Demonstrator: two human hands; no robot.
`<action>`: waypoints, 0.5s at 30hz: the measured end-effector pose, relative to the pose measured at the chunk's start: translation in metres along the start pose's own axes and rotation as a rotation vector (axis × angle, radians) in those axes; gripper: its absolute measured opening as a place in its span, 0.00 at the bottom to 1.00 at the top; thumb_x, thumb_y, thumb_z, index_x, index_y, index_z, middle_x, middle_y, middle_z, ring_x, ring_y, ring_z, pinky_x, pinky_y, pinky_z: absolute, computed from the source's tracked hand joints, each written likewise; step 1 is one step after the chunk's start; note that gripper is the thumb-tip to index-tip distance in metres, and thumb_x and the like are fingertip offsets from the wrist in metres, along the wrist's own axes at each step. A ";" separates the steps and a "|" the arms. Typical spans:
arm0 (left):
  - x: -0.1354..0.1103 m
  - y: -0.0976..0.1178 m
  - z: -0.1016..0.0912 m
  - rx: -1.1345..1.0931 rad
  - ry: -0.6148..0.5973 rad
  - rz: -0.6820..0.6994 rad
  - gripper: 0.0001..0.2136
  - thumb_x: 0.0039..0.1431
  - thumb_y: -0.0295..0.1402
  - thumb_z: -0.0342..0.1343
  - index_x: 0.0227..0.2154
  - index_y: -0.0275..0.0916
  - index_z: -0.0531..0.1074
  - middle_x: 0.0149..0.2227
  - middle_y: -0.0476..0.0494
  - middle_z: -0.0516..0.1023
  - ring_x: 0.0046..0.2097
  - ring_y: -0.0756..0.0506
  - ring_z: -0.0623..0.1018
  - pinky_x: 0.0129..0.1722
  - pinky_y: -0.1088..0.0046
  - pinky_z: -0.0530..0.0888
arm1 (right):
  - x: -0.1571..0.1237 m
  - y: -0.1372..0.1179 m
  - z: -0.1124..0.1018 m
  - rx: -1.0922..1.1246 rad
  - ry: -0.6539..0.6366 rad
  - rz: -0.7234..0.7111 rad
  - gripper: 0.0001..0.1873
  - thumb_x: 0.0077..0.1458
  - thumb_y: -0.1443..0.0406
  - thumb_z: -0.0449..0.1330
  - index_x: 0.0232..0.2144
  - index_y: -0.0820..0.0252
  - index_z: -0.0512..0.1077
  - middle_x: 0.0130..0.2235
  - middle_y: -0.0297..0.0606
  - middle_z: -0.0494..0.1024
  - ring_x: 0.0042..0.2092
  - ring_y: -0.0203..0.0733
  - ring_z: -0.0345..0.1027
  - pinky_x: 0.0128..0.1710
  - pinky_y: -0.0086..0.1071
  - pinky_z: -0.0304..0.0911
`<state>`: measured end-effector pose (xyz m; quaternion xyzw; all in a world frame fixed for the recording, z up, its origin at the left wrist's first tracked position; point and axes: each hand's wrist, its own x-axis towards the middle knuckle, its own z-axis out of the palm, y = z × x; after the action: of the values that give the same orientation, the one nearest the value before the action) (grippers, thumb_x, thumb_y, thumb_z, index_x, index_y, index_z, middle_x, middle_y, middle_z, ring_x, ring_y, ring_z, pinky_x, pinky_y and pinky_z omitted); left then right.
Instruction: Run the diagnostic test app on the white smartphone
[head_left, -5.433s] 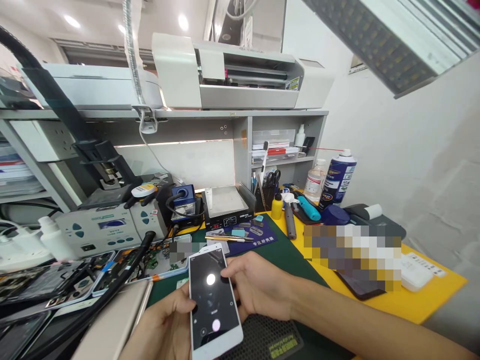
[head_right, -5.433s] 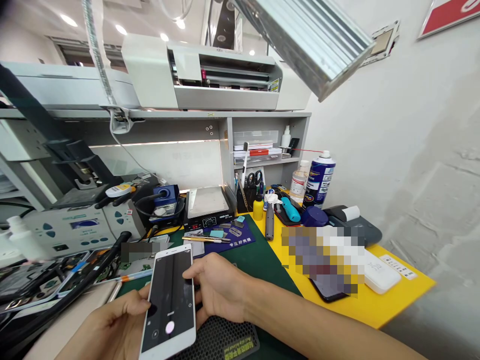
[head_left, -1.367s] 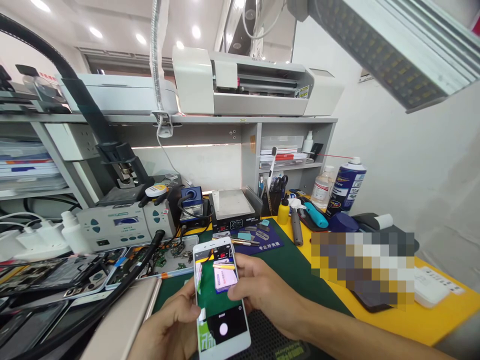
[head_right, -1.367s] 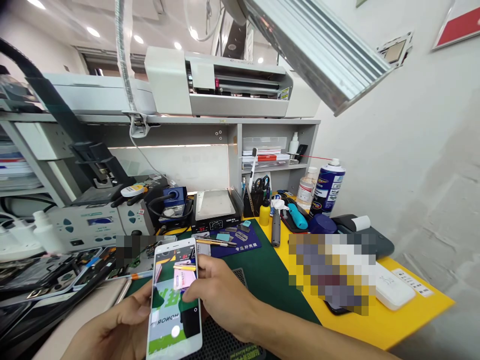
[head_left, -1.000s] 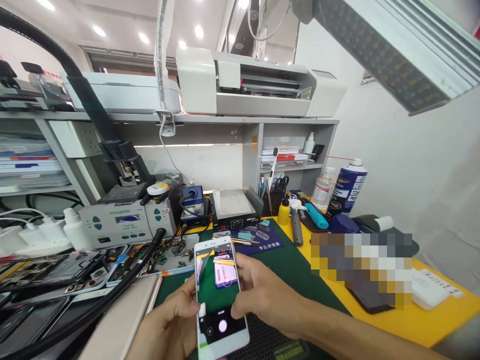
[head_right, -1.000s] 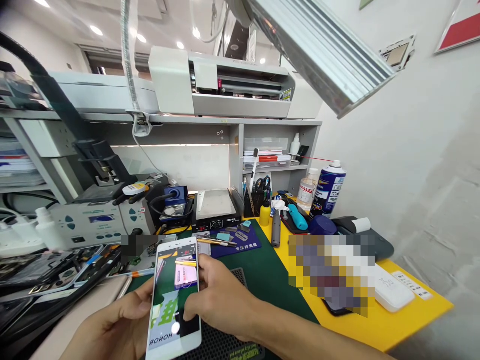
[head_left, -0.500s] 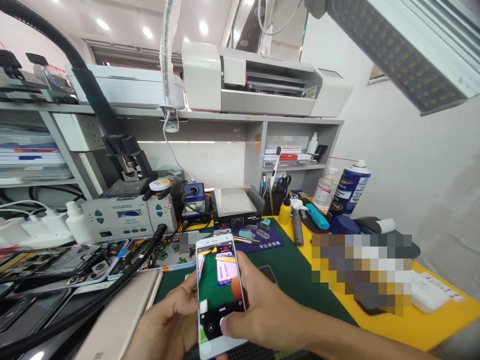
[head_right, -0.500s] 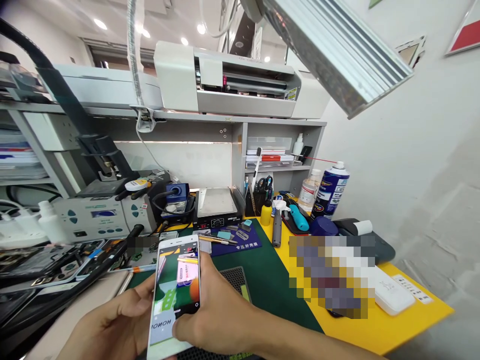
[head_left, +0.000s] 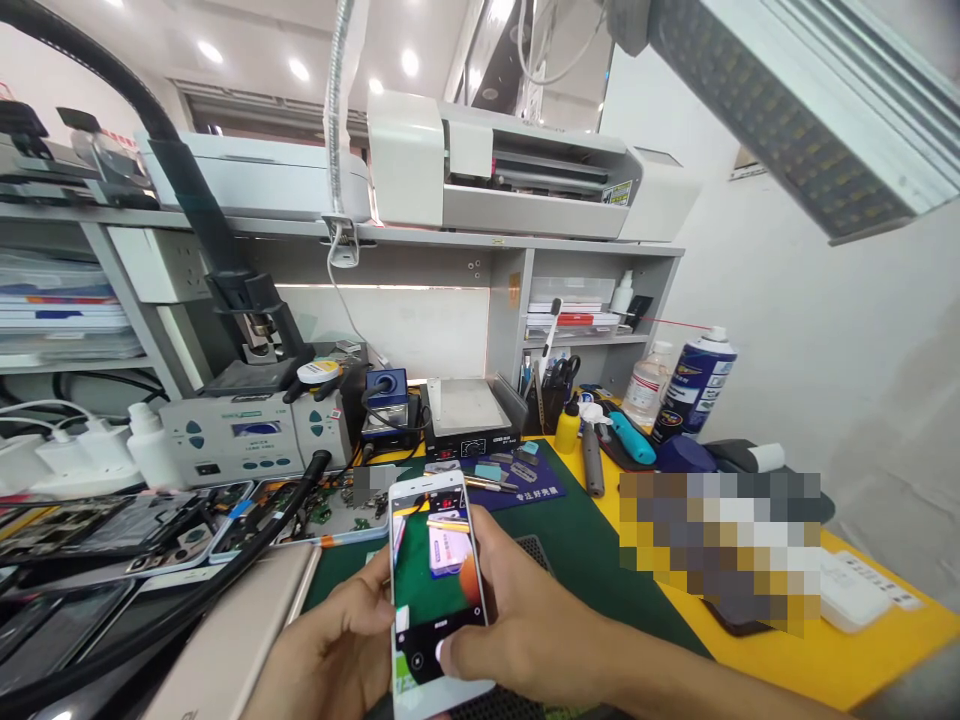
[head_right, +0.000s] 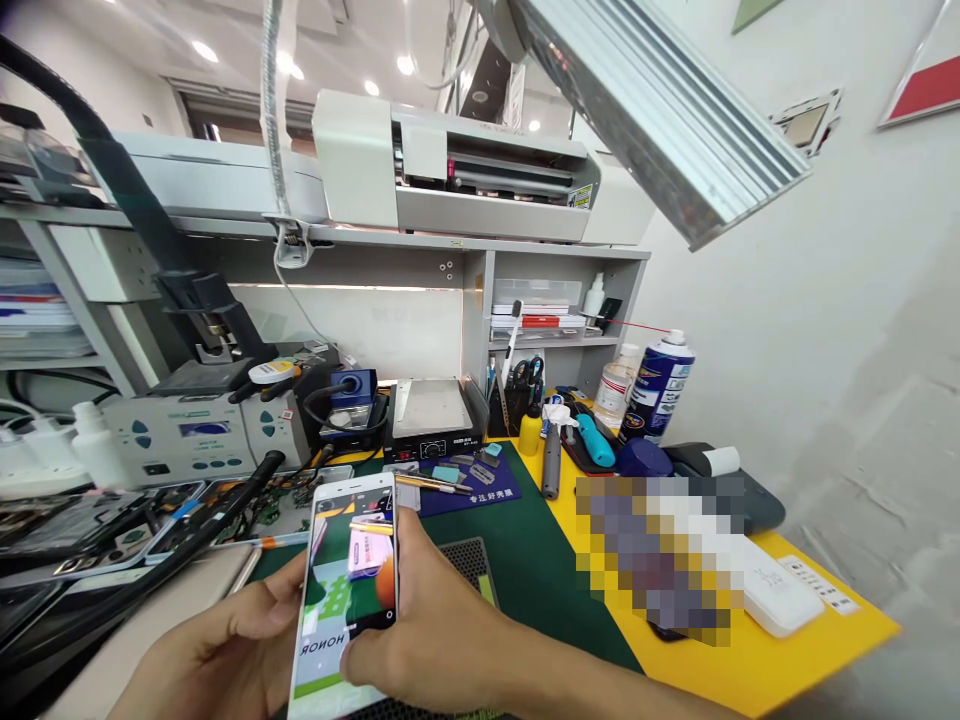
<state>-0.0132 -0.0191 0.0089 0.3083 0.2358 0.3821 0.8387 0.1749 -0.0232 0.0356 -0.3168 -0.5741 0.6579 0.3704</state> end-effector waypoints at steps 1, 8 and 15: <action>0.001 -0.001 0.000 -0.008 0.002 0.001 0.29 0.57 0.28 0.52 0.62 0.52 0.65 0.43 0.42 0.82 0.39 0.39 0.79 0.36 0.60 0.76 | 0.000 0.000 0.000 -0.001 0.001 -0.005 0.35 0.41 0.78 0.63 0.52 0.58 0.59 0.40 0.32 0.75 0.37 0.40 0.73 0.35 0.31 0.68; 0.002 -0.004 -0.006 -0.007 0.005 0.006 0.31 0.54 0.28 0.54 0.63 0.49 0.63 0.43 0.40 0.82 0.37 0.38 0.80 0.33 0.63 0.76 | 0.001 0.004 -0.002 0.021 -0.002 -0.024 0.35 0.41 0.79 0.63 0.52 0.59 0.60 0.39 0.31 0.76 0.37 0.39 0.73 0.34 0.29 0.65; 0.002 -0.002 -0.001 -0.011 -0.001 -0.019 0.31 0.54 0.28 0.52 0.63 0.48 0.62 0.46 0.37 0.81 0.40 0.36 0.79 0.35 0.61 0.75 | 0.002 0.005 -0.002 0.026 0.014 -0.030 0.33 0.40 0.76 0.65 0.50 0.58 0.62 0.40 0.31 0.76 0.37 0.42 0.74 0.41 0.35 0.67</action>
<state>-0.0117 -0.0176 0.0066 0.3013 0.2363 0.3753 0.8441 0.1744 -0.0208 0.0302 -0.3079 -0.5676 0.6575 0.3882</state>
